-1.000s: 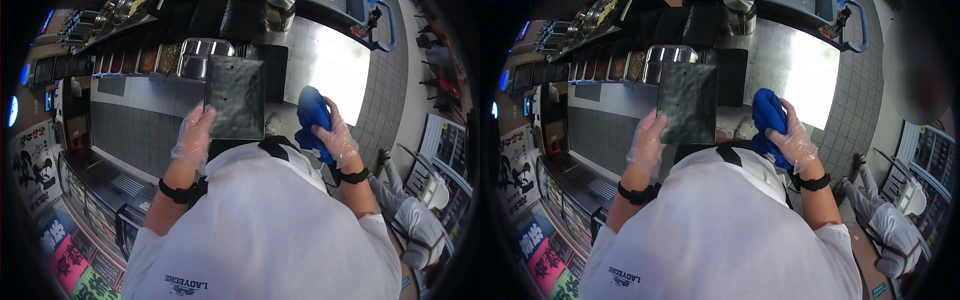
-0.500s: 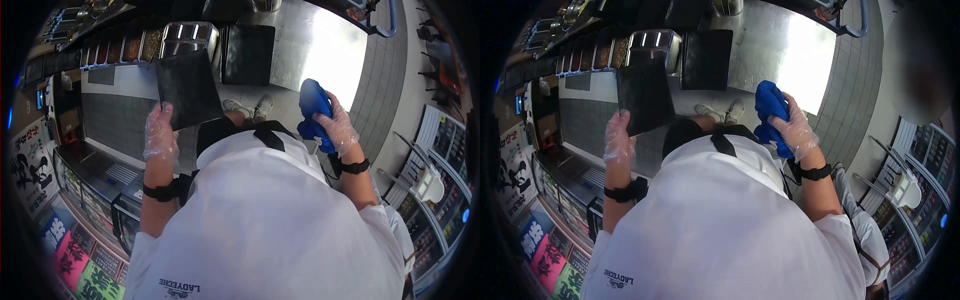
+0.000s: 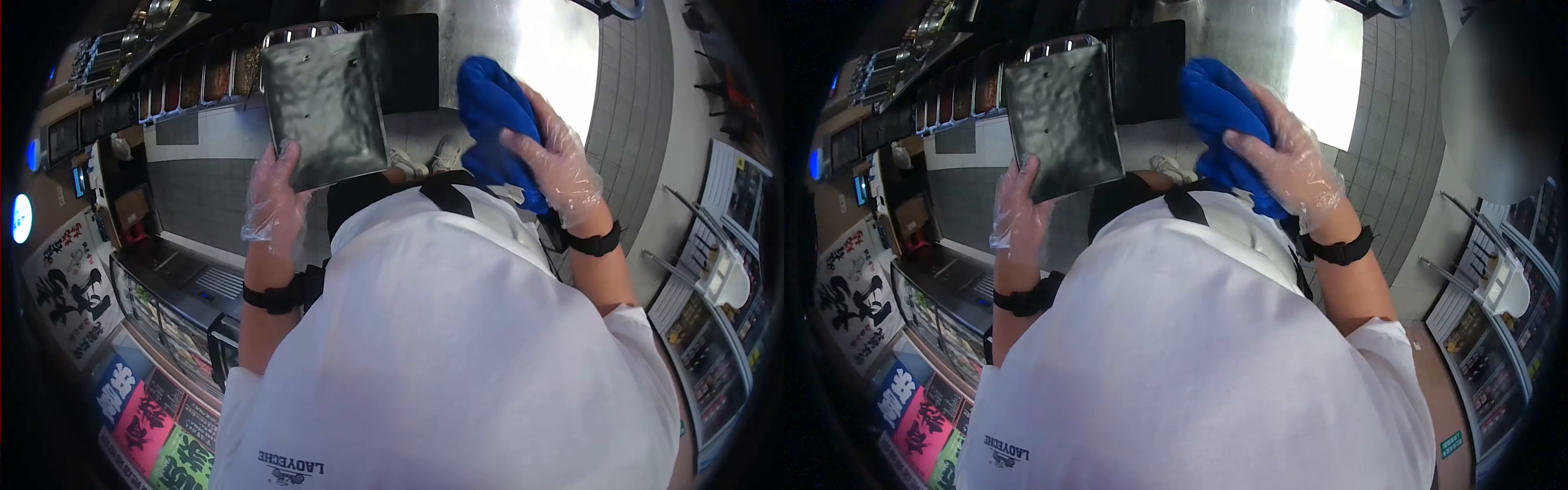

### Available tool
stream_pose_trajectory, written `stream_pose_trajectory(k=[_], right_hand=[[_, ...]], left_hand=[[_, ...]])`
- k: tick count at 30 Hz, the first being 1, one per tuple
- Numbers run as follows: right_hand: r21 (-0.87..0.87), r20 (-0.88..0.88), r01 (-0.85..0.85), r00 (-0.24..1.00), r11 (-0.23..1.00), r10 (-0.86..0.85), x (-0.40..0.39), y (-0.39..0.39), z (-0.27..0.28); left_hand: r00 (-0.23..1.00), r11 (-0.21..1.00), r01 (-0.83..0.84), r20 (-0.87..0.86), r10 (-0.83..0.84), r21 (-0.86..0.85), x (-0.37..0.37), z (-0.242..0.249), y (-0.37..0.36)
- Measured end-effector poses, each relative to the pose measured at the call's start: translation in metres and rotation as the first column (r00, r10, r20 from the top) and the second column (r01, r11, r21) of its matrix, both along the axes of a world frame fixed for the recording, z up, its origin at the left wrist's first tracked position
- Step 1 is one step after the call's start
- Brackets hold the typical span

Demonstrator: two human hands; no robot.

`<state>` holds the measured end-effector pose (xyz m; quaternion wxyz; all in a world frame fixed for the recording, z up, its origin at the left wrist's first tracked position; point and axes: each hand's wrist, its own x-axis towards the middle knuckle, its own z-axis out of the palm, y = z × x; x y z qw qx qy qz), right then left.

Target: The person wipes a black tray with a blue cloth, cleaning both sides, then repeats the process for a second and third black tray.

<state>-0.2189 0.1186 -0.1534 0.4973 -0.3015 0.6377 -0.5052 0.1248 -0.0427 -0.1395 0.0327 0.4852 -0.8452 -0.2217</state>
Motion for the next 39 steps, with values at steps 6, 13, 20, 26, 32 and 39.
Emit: stream_pose_trajectory(k=[6, 13, 20, 26, 32, 39], right_hand=[[-0.35, -0.541, -0.187, 0.841, 0.918, -0.035, -0.005, -0.051, 0.041], [-0.267, -0.89, -0.477, 0.455, 0.837, -0.024, 0.068, -0.055, 0.065], [-0.262, -0.905, -0.358, 0.413, 0.896, -0.1, 0.019, -0.063, 0.053], [-0.18, -0.937, -0.455, 0.35, 0.872, -0.011, 0.062, -0.062, 0.087], [0.009, -0.887, -0.637, 0.351, 0.771, 0.3, 0.064, -0.049, 0.085], [-0.334, -0.89, -0.428, 0.436, 0.84, -0.131, 0.073, -0.128, 0.06]], left_hand=[[0.776, 0.746, -0.045, -0.448, 0.445, 0.664, -0.067, 0.055, 0.004], [0.864, 0.974, 0.042, -0.497, 0.077, 0.223, -0.065, 0.064, 0.007], [0.896, 0.958, 0.064, -0.438, 0.069, 0.281, -0.044, 0.068, 0.004], [0.897, 0.974, 0.053, -0.418, -0.143, -0.219, -0.064, 0.07, 0.015], [0.933, 0.949, -0.039, -0.351, -0.079, -0.314, -0.034, 0.066, -0.002], [0.808, 0.972, -0.229, -0.544, 0.224, 0.059, -0.01, 0.075, -0.013]])
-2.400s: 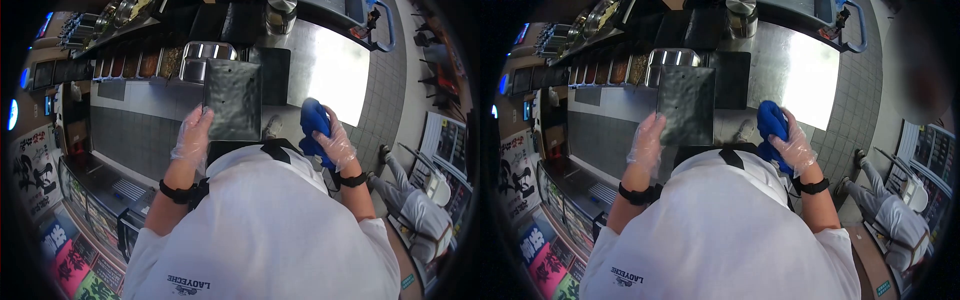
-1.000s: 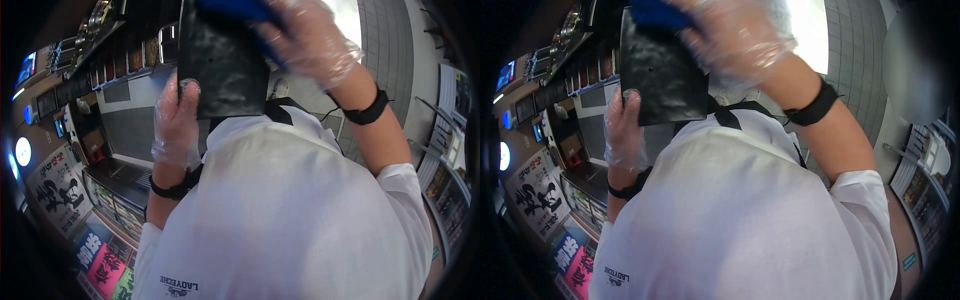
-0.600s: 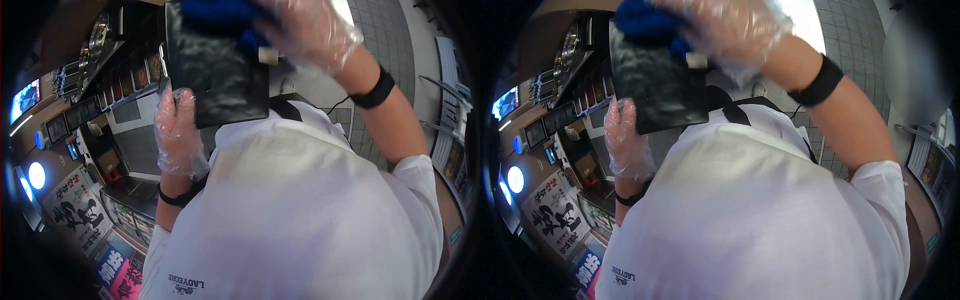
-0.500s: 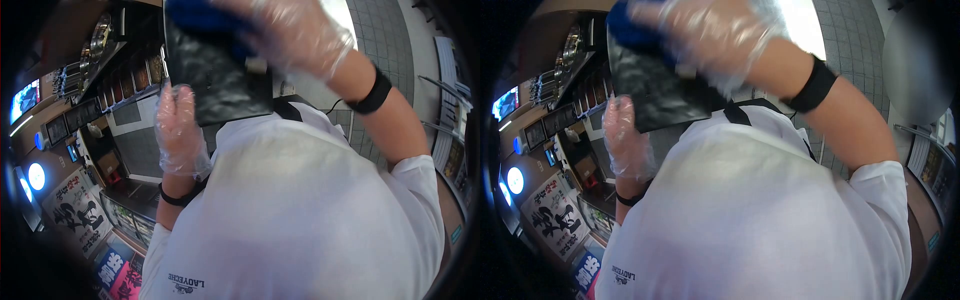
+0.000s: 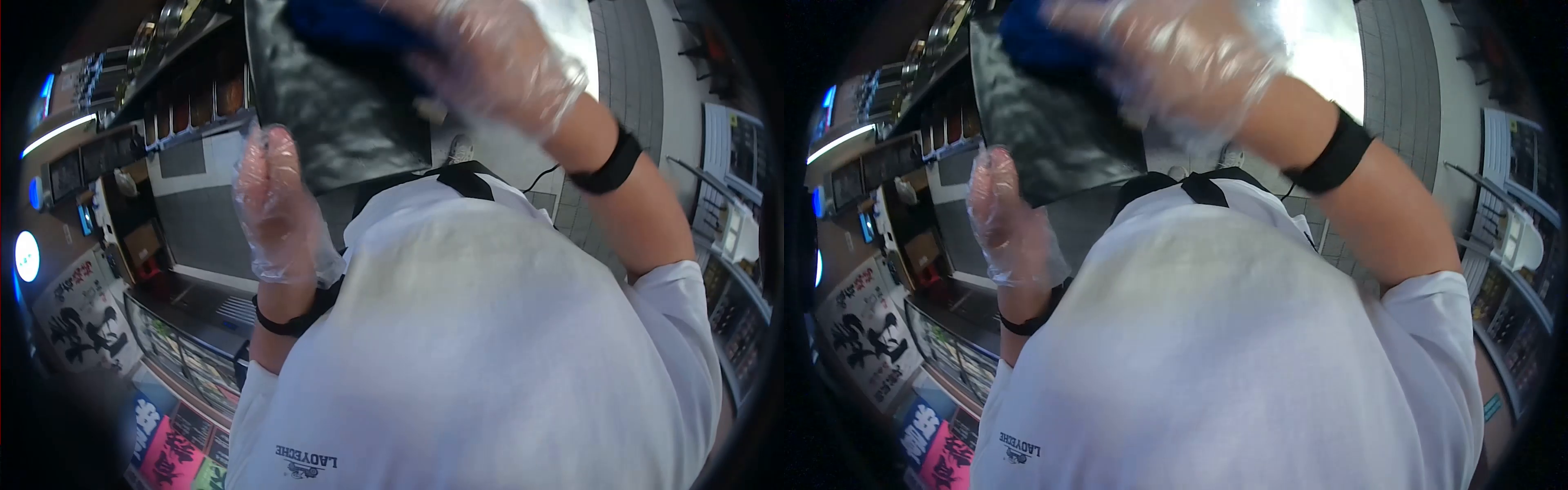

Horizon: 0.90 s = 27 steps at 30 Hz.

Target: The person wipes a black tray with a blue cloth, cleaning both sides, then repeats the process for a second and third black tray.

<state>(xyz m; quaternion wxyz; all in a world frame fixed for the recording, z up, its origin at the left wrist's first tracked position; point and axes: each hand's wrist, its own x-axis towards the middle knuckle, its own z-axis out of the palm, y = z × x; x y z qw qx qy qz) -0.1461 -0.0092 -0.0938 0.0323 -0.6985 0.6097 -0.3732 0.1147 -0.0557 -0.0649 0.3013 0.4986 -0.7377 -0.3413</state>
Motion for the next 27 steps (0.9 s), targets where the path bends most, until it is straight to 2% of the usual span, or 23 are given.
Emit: stream_pose_trajectory(k=[2, 3, 4, 6, 7, 8, 10, 12, 13, 14, 16, 17, 18, 20, 22, 24, 27], right_hand=[[0.049, -0.196, -0.129, 0.971, 0.99, 0.136, 0.049, 0.011, 0.021], [0.157, -0.191, -0.241, 0.944, 0.958, 0.269, 0.065, 0.021, 0.028], [0.161, -0.2, -0.267, 0.934, 0.95, 0.297, 0.069, 0.023, 0.031], [0.399, -0.222, -0.417, 0.82, 0.816, 0.528, 0.063, 0.025, 0.033], [0.288, -0.22, -0.402, 0.856, 0.869, 0.468, 0.055, 0.016, 0.022], [0.225, -0.241, -0.309, 0.902, 0.924, 0.36, 0.05, 0.004, 0.02], [-0.012, -0.178, -0.284, 0.944, 0.959, 0.278, 0.031, -0.036, 0.02], [0.009, -0.005, -0.243, 0.97, 0.97, 0.243, 0.039, -0.058, 0.043], [-0.032, -0.077, -0.271, 0.96, 0.962, 0.268, 0.052, -0.063, 0.05], [-0.075, -0.19, -0.288, 0.944, 0.955, 0.269, 0.059, -0.065, 0.027], [0.146, -0.292, -0.379, 0.866, 0.914, 0.406, 0.105, -0.036, 0.026], [0.251, -0.274, -0.449, 0.817, 0.857, 0.508, 0.125, -0.021, 0.031], [0.35, -0.246, -0.505, 0.763, 0.789, 0.598, 0.139, -0.011, 0.033], [0.354, -0.267, -0.604, 0.667, 0.714, 0.696, 0.15, -0.007, 0.033], [0.4, -0.302, -0.58, 0.647, 0.709, 0.7, 0.146, -0.024, 0.041], [0.273, -0.325, -0.44, 0.795, 0.855, 0.512, 0.13, -0.056, 0.036], [0.089, -0.153, -0.307, 0.936, 0.947, 0.318, 0.118, -0.096, 0.035]], left_hand=[[0.999, 1.0, 0.001, -0.038, 0.0, 0.023, 0.036, -0.012, -0.012], [0.998, 1.0, -0.001, -0.057, 0.003, 0.031, 0.048, -0.016, -0.014], [0.997, 0.999, -0.03, -0.068, 0.032, 0.033, 0.053, -0.01, -0.015], [0.977, 0.943, -0.214, 0.076, 0.201, 0.254, 0.058, 0.005, -0.015], [0.973, 0.957, -0.229, 0.084, 0.217, 0.179, 0.062, 0.003, -0.007], [0.965, 0.946, -0.26, 0.074, 0.25, 0.195, 0.066, 0.003, -0.003], [0.991, 0.99, -0.135, -0.003, 0.135, 0.038, 0.069, 0.004, -0.007], [0.979, 0.976, -0.186, -0.064, 0.194, 0.11, 0.078, 0.0, -0.008], [0.969, 0.961, -0.207, -0.1, 0.228, 0.181, 0.083, -0.001, -0.007], [0.956, 0.951, -0.24, -0.123, 0.267, 0.194, 0.087, 0.003, -0.01], [0.906, 0.807, -0.317, -0.092, 0.413, 0.498, 0.099, 0.012, -0.017], [0.879, 0.825, -0.258, -0.231, 0.416, 0.504, 0.109, -0.002, -0.019], [0.862, 0.818, -0.273, -0.249, 0.442, 0.506, 0.119, -0.01, -0.018], [0.92, 0.914, -0.234, -0.228, 0.318, 0.333, 0.133, -0.021, -0.018], [0.92, 0.93, -0.225, -0.251, 0.301, 0.291, 0.139, -0.018, -0.013], [0.923, 0.946, -0.215, -0.267, 0.278, 0.24, 0.147, -0.017, -0.013], [0.927, 0.935, -0.197, -0.255, 0.276, 0.295, 0.157, -0.015, -0.016]])
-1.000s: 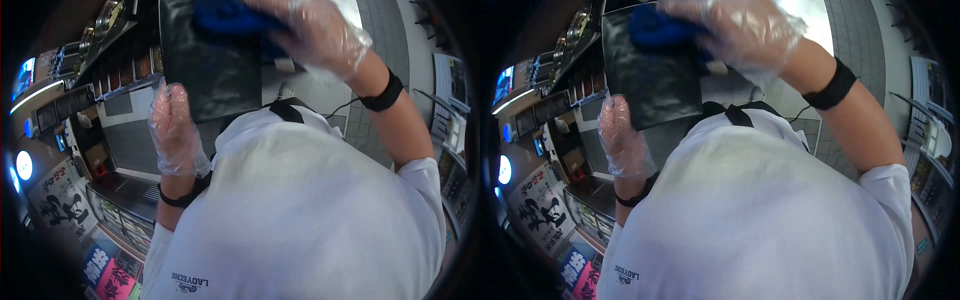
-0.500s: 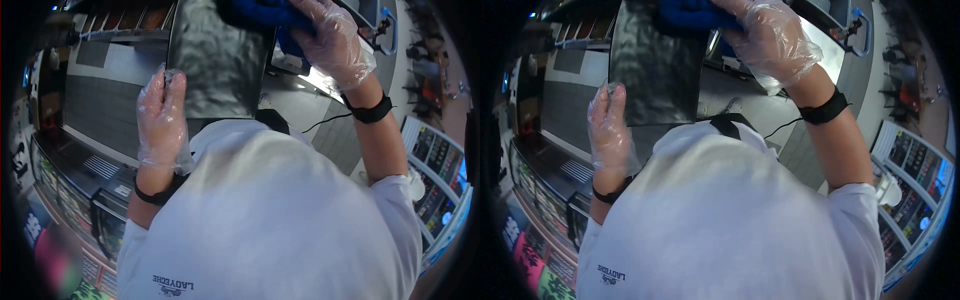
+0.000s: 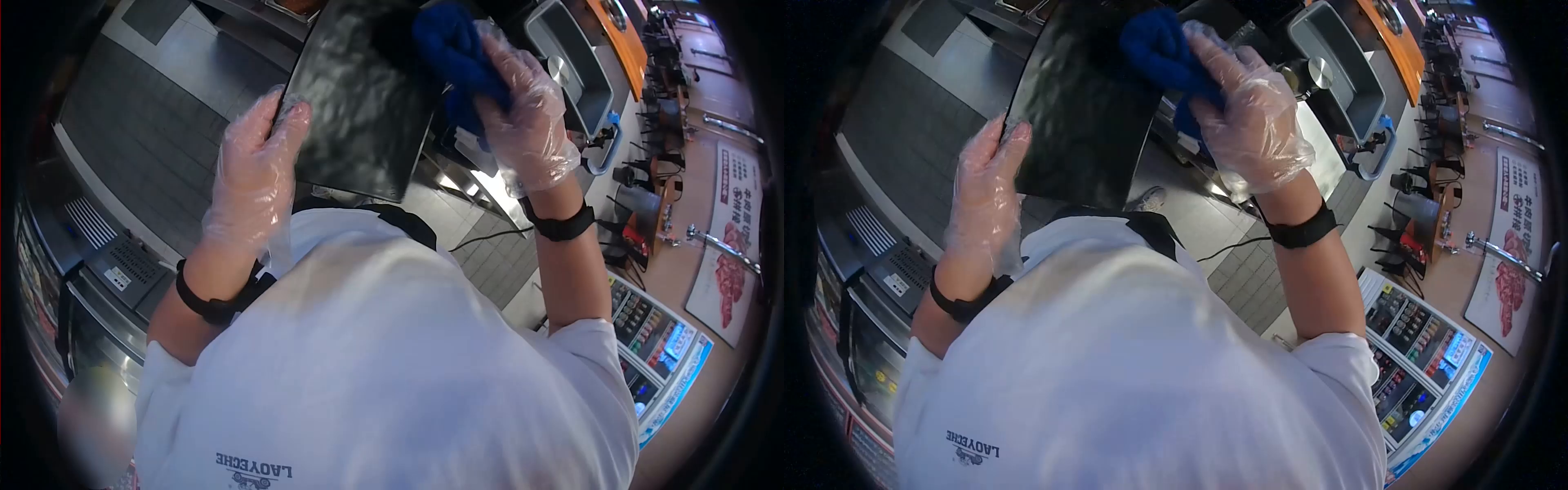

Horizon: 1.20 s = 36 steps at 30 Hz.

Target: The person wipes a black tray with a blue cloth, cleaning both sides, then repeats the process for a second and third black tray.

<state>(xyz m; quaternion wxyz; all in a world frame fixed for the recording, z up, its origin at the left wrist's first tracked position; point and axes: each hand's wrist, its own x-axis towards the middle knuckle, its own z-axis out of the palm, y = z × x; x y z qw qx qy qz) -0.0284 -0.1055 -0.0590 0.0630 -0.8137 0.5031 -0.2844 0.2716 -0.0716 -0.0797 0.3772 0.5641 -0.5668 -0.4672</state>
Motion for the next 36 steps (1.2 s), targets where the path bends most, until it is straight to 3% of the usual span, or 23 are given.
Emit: stream_pose_trajectory(k=[2, 4, 6, 8, 9, 11, 12, 13, 15, 17, 19, 21, 22, 23, 24, 25, 27, 29, 30, 31, 33, 35, 36], right_hand=[[0.089, -0.112, -0.045, 0.992, 0.995, 0.055, 0.029, 0.019, 0.009], [0.248, -0.238, -0.15, 0.948, 0.957, 0.21, 0.07, 0.05, 0.013], [0.284, -0.155, -0.278, 0.931, 0.918, 0.33, 0.093, 0.075, 0.008], [0.287, -0.118, -0.308, 0.928, 0.907, 0.352, 0.097, 0.072, 0.004], [0.252, -0.142, -0.264, 0.941, 0.931, 0.306, 0.09, 0.064, 0.002], [0.152, -0.165, -0.136, 0.973, 0.979, 0.161, 0.069, 0.039, -0.007], [0.108, -0.206, 0.012, 0.979, 0.994, 0.011, 0.057, 0.026, -0.008], [-0.012, -0.161, -0.013, 0.987, 1.0, 0.011, 0.046, 0.006, -0.005], [-0.063, -0.124, 0.118, 0.984, 0.991, -0.125, 0.041, -0.013, 0.004], [-0.076, -0.22, 0.126, 0.965, 0.989, -0.14, 0.065, -0.004, 0.012], [0.097, -0.23, -0.004, 0.973, 0.995, 0.027, 0.099, 0.034, 0.009], [0.355, -0.137, -0.012, 0.988, 0.935, 0.065, 0.118, 0.075, 0.005], [0.343, -0.144, -0.001, 0.988, 0.939, 0.053, 0.113, 0.079, 0.005], [0.345, -0.249, -0.028, 0.961, 0.938, 0.121, 0.103, 0.085, 0.008], [0.355, -0.346, -0.056, 0.919, 0.933, 0.187, 0.093, 0.092, 0.011], [0.298, -0.249, -0.024, 0.963, 0.954, 0.102, 0.08, 0.086, 0.009], [0.099, -0.192, 0.131, 0.975, 0.986, -0.11, 0.046, 0.072, 0.008], [0.004, -0.1, 0.376, 0.922, 0.926, -0.374, 0.022, 0.059, 0.011], [-0.167, -0.08, 0.402, 0.904, 0.9, -0.419, 0.019, 0.055, 0.008], [-0.174, -0.077, 0.423, 0.894, 0.889, -0.44, 0.025, 0.061, 0.007], [0.008, -0.117, 0.398, 0.911, 0.917, -0.394, 0.056, 0.084, 0.011], [0.247, -0.261, 0.311, 0.933, 0.918, -0.246, 0.093, 0.121, 0.012], [0.247, -0.251, 0.33, 0.93, 0.911, -0.269, 0.096, 0.135, 0.006]], left_hand=[[0.956, 0.923, -0.146, -0.188, 0.224, 0.356, -0.003, 0.007, 0.0], [0.952, 0.923, -0.19, -0.165, 0.256, 0.335, 0.003, -0.003, -0.005], [0.95, 0.924, -0.222, -0.142, 0.276, 0.311, 0.012, -0.015, -0.004], [0.931, 0.955, -0.091, -0.316, 0.183, 0.283, 0.022, -0.025, -0.005], [0.931, 0.958, -0.084, -0.32, 0.174, 0.275, 0.023, -0.024, -0.005], [0.999, 0.998, 0.035, -0.035, -0.036, -0.046, 0.025, -0.02, -0.002], [0.993, 0.994, 0.092, -0.081, -0.087, 0.058, 0.026, -0.019, -0.001], [0.991, 0.992, 0.113, -0.082, -0.108, 0.051, 0.026, -0.019, -0.004], [0.977, 0.979, 0.189, -0.112, -0.18, 0.075, 0.024, -0.02, -0.006], [0.976, 0.989, 0.136, -0.177, -0.123, 0.061, 0.02, -0.018, -0.01], [0.967, 0.994, 0.086, -0.245, -0.067, 0.064, 0.024, -0.022, -0.012], [0.844, 0.98, 0.155, -0.532, -0.066, 0.123, 0.036, -0.034, -0.025], [0.875, 0.971, 0.082, -0.482, 0.038, 0.225, 0.03, -0.03, -0.021], [0.875, 0.972, 0.093, -0.484, 0.024, 0.216, 0.031, -0.03, -0.019], [0.943, 0.981, 0.151, -0.315, -0.107, 0.118, 0.033, -0.032, -0.015], [0.967, 0.973, 0.227, -0.121, -0.222, 0.03, 0.034, -0.035, -0.013], [0.95, 0.959, 0.283, -0.14, -0.278, 0.018, 0.027, -0.039, -0.014], [0.905, 0.922, 0.386, -0.205, -0.373, 0.026, 0.015, -0.031, -0.014], [0.894, 0.912, 0.41, -0.205, -0.398, 0.019, 0.011, -0.029, -0.014], [0.895, 0.909, 0.416, -0.18, -0.408, 0.011, 0.009, -0.027, -0.014], [0.885, 0.894, 0.447, -0.146, -0.441, 0.009, 0.004, -0.026, -0.017], [0.82, 0.88, 0.424, -0.503, -0.272, 0.214, -0.004, -0.031, -0.02], [0.766, 0.853, 0.486, -0.563, -0.311, 0.19, -0.004, -0.037, -0.02]])
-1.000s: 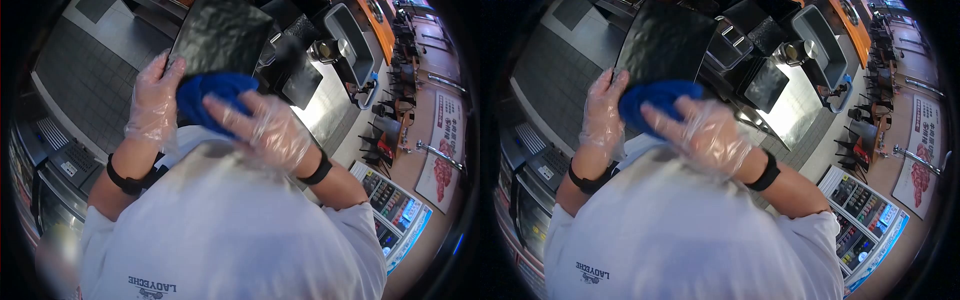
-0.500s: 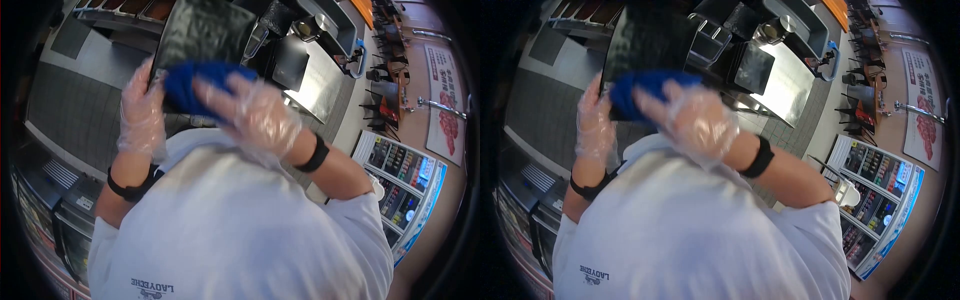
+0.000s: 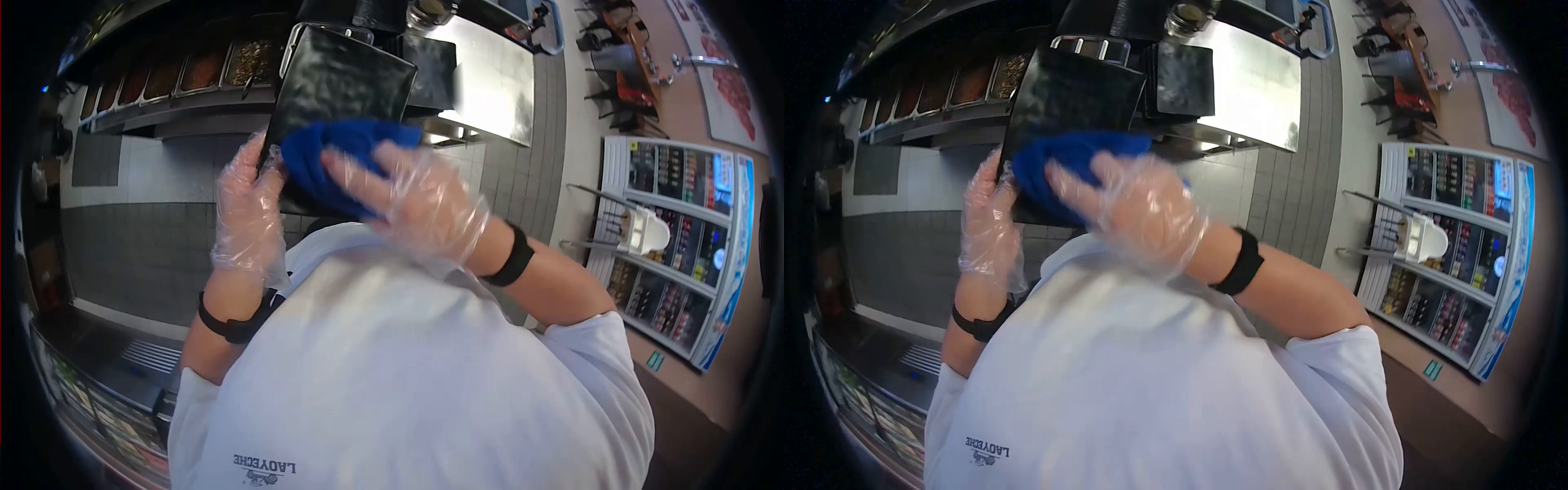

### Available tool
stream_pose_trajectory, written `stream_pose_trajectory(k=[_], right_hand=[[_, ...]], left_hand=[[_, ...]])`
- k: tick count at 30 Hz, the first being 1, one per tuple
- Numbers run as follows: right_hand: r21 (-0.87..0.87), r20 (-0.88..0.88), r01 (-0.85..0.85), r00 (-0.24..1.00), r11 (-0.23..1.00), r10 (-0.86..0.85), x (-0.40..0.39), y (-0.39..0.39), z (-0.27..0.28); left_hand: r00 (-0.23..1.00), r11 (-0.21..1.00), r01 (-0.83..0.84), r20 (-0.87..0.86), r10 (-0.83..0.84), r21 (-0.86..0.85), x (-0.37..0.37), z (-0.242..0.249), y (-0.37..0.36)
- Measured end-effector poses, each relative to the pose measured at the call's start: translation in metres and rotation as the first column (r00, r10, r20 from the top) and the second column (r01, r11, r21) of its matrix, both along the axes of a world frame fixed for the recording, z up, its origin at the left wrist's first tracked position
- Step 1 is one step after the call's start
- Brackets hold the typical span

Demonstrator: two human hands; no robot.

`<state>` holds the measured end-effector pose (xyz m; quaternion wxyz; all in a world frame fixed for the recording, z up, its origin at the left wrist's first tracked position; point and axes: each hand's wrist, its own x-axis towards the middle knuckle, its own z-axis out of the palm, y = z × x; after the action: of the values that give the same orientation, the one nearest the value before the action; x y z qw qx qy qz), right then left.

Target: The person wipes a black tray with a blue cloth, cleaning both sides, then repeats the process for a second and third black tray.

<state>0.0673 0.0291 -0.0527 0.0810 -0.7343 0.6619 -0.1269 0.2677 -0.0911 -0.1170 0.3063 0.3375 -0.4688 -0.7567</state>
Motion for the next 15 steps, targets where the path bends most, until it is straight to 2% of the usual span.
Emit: stream_pose_trajectory(k=[1, 3, 5, 7, 9, 10, 11, 13, 14, 15], right_hand=[[0.025, 0.079, -0.034, 0.996, 0.999, 0.032, 0.0, 0.013, -0.01], [0.037, 0.17, -0.056, 0.984, 0.998, 0.049, -0.012, 0.023, -0.016], [-0.081, 0.164, 0.108, 0.982, 0.991, -0.093, -0.046, 0.025, -0.017], [-0.288, 0.337, 0.303, 0.92, 0.908, -0.2, -0.084, 0.026, -0.036], [-0.297, 0.528, 0.465, 0.808, 0.834, -0.263, -0.101, 0.028, -0.035], [-0.306, 0.536, 0.479, 0.801, 0.822, -0.267, -0.113, 0.032, -0.035], [-0.278, 0.444, 0.471, 0.836, 0.837, -0.323, -0.107, 0.04, 0.01], [-0.259, 0.507, 0.537, 0.783, 0.803, -0.36, -0.132, 0.057, 0.007], [0.022, 0.669, 0.631, 0.567, 0.775, -0.481, -0.142, 0.062, 0.015], [0.032, 0.685, 0.652, 0.538, 0.757, -0.492, -0.153, 0.071, 0.017]], left_hand=[[1.0, 1.0, 0.022, 0.01, -0.022, -0.006, -0.003, -0.004, 0.004], [0.972, 0.997, 0.009, 0.235, 0.01, -0.08, -0.009, -0.006, 0.012], [0.972, 0.994, 0.012, 0.234, 0.014, -0.109, -0.018, -0.001, 0.02], [0.964, 0.985, 0.093, 0.262, -0.054, -0.142, -0.028, 0.007, 0.024], [0.955, 0.975, 0.166, 0.272, -0.122, -0.146, -0.043, 0.018, 0.032], [0.951, 0.966, 0.214, 0.259, -0.172, -0.146, -0.05, 0.021, 0.034], [0.941, 0.959, 0.24, 0.279, -0.193, -0.149, -0.056, 0.023, 0.037], [0.944, 0.945, 0.301, 0.185, -0.275, -0.13, -0.067, 0.024, 0.039], [0.931, 0.935, 0.329, 0.207, -0.3, -0.128, -0.074, 0.028, 0.04], [0.913, 0.919, 0.372, 0.228, -0.338, -0.129, -0.083, 0.035, 0.04]])
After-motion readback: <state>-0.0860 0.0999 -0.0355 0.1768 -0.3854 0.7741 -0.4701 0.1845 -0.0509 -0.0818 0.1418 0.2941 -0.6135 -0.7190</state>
